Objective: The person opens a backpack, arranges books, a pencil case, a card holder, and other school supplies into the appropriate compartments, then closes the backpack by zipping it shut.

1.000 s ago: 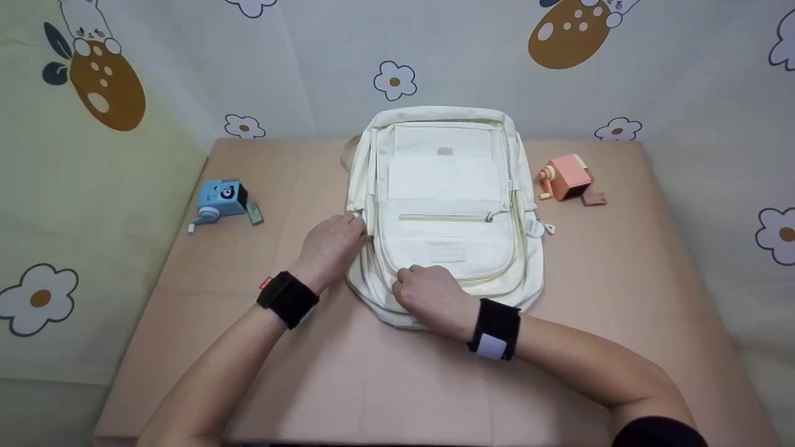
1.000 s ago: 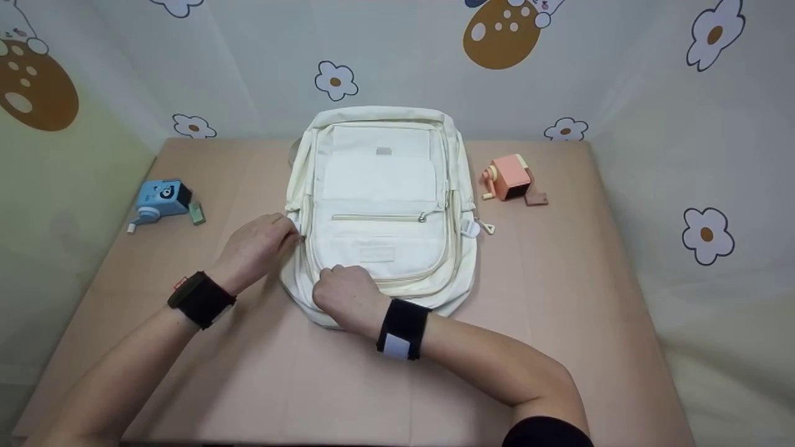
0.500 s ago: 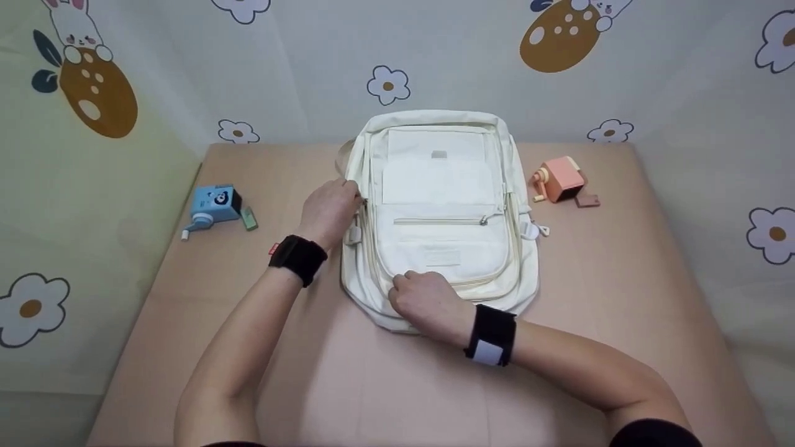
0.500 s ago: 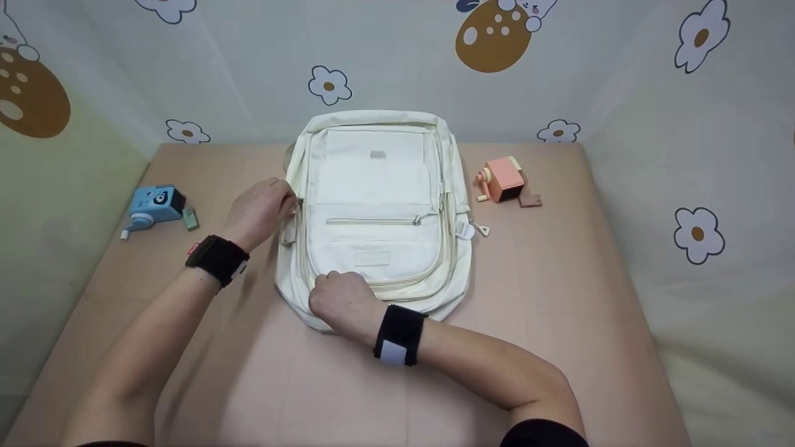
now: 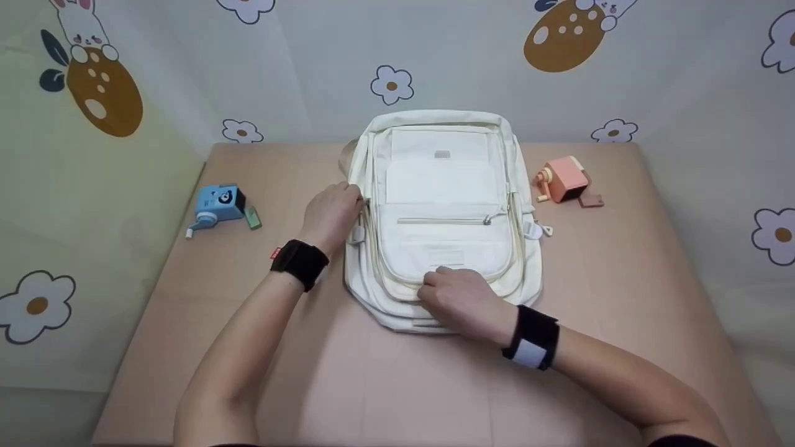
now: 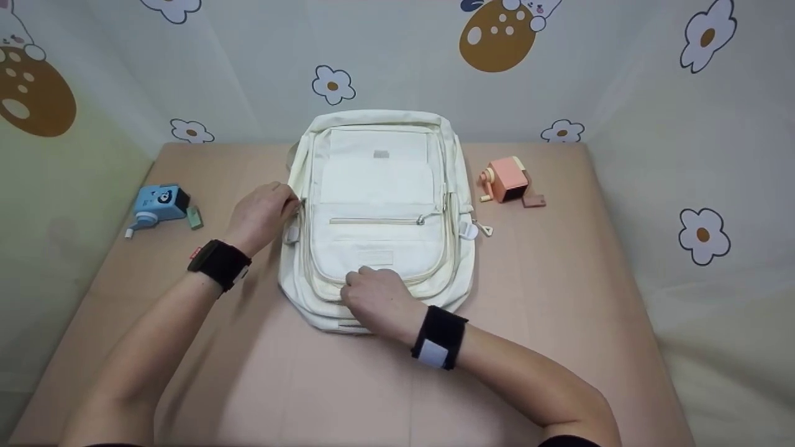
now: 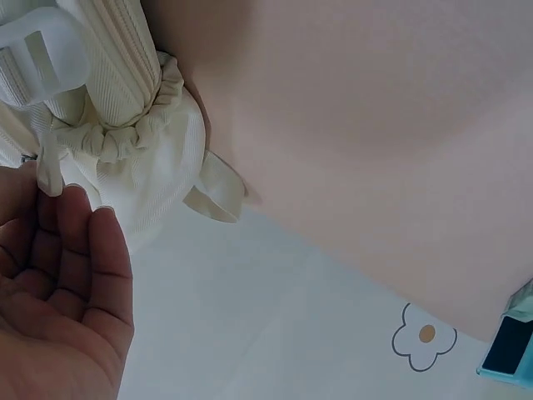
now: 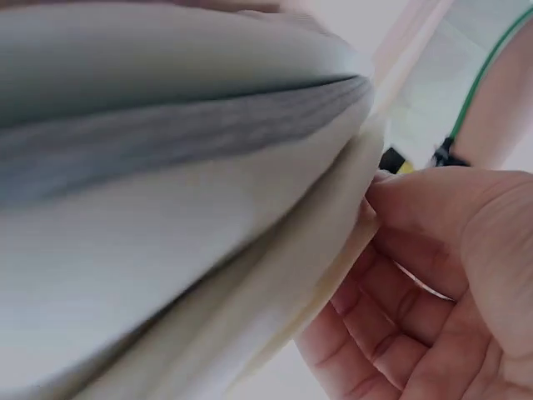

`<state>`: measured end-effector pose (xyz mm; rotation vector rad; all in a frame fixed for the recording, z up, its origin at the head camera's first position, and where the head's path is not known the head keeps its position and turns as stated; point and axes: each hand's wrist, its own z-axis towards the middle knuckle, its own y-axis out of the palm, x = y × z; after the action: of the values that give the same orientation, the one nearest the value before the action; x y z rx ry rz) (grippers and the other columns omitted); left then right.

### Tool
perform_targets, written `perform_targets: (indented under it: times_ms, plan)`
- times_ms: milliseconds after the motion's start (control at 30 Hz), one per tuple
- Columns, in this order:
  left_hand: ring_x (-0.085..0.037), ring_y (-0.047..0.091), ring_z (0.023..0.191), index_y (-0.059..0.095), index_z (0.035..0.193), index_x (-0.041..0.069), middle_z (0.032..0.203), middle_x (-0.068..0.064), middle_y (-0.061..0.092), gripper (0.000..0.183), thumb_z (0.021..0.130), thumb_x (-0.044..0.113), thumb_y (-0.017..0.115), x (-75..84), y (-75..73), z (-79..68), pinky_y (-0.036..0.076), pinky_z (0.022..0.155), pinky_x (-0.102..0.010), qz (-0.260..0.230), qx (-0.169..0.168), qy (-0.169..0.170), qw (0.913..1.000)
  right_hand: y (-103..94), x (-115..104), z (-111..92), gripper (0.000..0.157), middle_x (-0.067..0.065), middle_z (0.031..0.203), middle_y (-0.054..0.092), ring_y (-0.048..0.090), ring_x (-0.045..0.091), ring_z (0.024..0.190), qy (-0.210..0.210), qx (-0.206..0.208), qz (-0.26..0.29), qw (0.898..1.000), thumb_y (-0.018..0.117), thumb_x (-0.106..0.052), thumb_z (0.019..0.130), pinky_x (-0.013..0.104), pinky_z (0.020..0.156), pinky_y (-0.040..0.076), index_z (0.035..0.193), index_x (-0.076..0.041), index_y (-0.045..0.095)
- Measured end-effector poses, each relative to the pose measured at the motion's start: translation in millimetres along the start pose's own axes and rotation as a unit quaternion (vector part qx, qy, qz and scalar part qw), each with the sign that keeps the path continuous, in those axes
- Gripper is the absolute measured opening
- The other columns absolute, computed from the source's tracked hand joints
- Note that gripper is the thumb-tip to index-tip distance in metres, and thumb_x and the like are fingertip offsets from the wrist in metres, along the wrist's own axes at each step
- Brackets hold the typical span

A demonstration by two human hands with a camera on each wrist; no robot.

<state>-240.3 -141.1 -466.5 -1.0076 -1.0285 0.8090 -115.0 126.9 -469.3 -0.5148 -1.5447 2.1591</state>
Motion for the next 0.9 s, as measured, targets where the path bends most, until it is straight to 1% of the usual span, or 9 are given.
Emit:
perform_targets:
  times_ms: [167, 267, 433, 500, 600, 667, 733, 800, 900]
  plan:
    - [-0.03, 0.059, 0.079, 0.064, 0.097, 0.003, 0.089, -0.01, 0.062, 0.019, 0.104, 0.02, 0.06, 0.6, 1.9, -2.1, 0.048, 0.069, -0.045, -0.004, 0.005, 0.002, 1.0, -9.0, 25.6, -35.4, 0.008, -0.003, 0.079, 0.061, 0.057, 0.016, 0.068, 0.033, 0.016, 0.055, 0.998, 0.074, -0.018, 0.092, 0.035, 0.054, 0.047, 0.085, -0.016, 0.072]
    - [-0.029, 0.059, 0.08, 0.065, 0.097, 0.003, 0.09, -0.01, 0.062, 0.019, 0.104, 0.02, 0.06, -0.1, 3.0, -4.0, 0.049, 0.068, -0.045, -0.006, 0.01, 0.001, 0.9999, -12.9, 38.0, -52.9, 0.003, -0.005, 0.081, 0.062, 0.059, 0.014, 0.072, 0.057, 0.013, 0.068, 0.996, 0.076, -0.019, 0.091, 0.034, 0.058, 0.049, 0.09, -0.016, 0.076]
    - [-0.031, 0.061, 0.086, 0.068, 0.11, 0.004, 0.099, -0.011, 0.065, 0.017, 0.103, 0.017, 0.061, -1.3, 4.6, -10.2, 0.05, 0.071, -0.045, -0.01, 0.029, 0.018, 0.9994, -15.8, 47.7, -64.8, 0.004, -0.006, 0.084, 0.066, 0.063, 0.012, 0.078, 0.079, 0.008, 0.069, 0.994, 0.075, -0.019, 0.094, 0.032, 0.063, 0.052, 0.095, -0.016, 0.078]
    - [-0.033, 0.063, 0.094, 0.067, 0.122, 0.003, 0.108, -0.014, 0.066, 0.024, 0.102, 0.015, 0.06, -2.5, 3.5, -13.7, 0.052, 0.078, -0.046, -0.012, 0.042, 0.045, 0.998, -18.4, 48.2, -63.2, 0.004, -0.006, 0.085, 0.067, 0.064, 0.012, 0.078, 0.081, 0.018, 0.07, 0.994, 0.074, -0.018, 0.094, 0.032, 0.064, 0.053, 0.096, -0.016, 0.076]
    - [-0.034, 0.059, 0.117, 0.058, 0.142, 0.005, 0.129, -0.016, 0.062, 0.042, 0.1, 0.011, 0.057, -3.9, 2.3, -19.7, 0.049, 0.097, -0.047, -0.029, 0.04, 0.104, 0.9934, -26.8, 48.9, -59.4, 0.004, -0.005, 0.086, 0.067, 0.063, 0.012, 0.077, 0.083, 0.039, 0.066, 0.994, 0.074, -0.017, 0.095, 0.032, 0.063, 0.053, 0.096, -0.013, 0.074]
    - [-0.033, 0.05, 0.133, 0.05, 0.15, 0.006, 0.143, -0.016, 0.056, 0.052, 0.097, 0.008, 0.055, -5.5, 0.9, -24.6, 0.038, 0.112, -0.047, -0.045, 0.018, 0.146, 0.988, -34.8, 49.9, -55.8, 0.004, -0.005, 0.086, 0.066, 0.061, 0.011, 0.076, 0.083, 0.055, 0.064, 0.993, 0.074, -0.015, 0.095, 0.031, 0.062, 0.052, 0.097, -0.013, 0.073]
    - [-0.031, 0.038, 0.145, 0.043, 0.155, 0.008, 0.152, -0.013, 0.048, 0.064, 0.093, 0.008, 0.057, -7.5, 0.1, -29.2, 0.026, 0.12, -0.046, -0.054, -0.015, 0.18, 0.9821, -43.7, 51.6, -51.9, 0.005, -0.004, 0.087, 0.065, 0.06, 0.01, 0.074, 0.081, 0.073, 0.062, 0.992, 0.074, -0.014, 0.095, 0.03, 0.061, 0.051, 0.099, -0.012, 0.072]
    - [-0.028, 0.029, 0.15, 0.037, 0.158, 0.01, 0.158, -0.011, 0.042, 0.074, 0.088, 0.012, 0.06, -9.2, -0.3, -33.1, 0.018, 0.123, -0.044, -0.053, -0.041, 0.205, 0.9764, -53.1, 53.7, -47.6, 0.007, -0.004, 0.087, 0.065, 0.059, 0.01, 0.074, 0.08, 0.094, 0.061, 0.99, 0.075, -0.012, 0.094, 0.029, 0.061, 0.051, 0.1, -0.012, 0.071]
    - [-0.024, 0.023, 0.153, 0.03, 0.161, 0.011, 0.162, -0.008, 0.037, 0.083, 0.086, 0.018, 0.066, -9.6, 0.2, -34.2, 0.014, 0.124, -0.041, -0.057, -0.061, 0.223, 0.9711, -67.0, 57.7, -40.1, 0.008, -0.003, 0.09, 0.065, 0.059, 0.009, 0.075, 0.08, 0.123, 0.059, 0.987, 0.074, -0.012, 0.095, 0.029, 0.061, 0.052, 0.101, -0.011, 0.069]
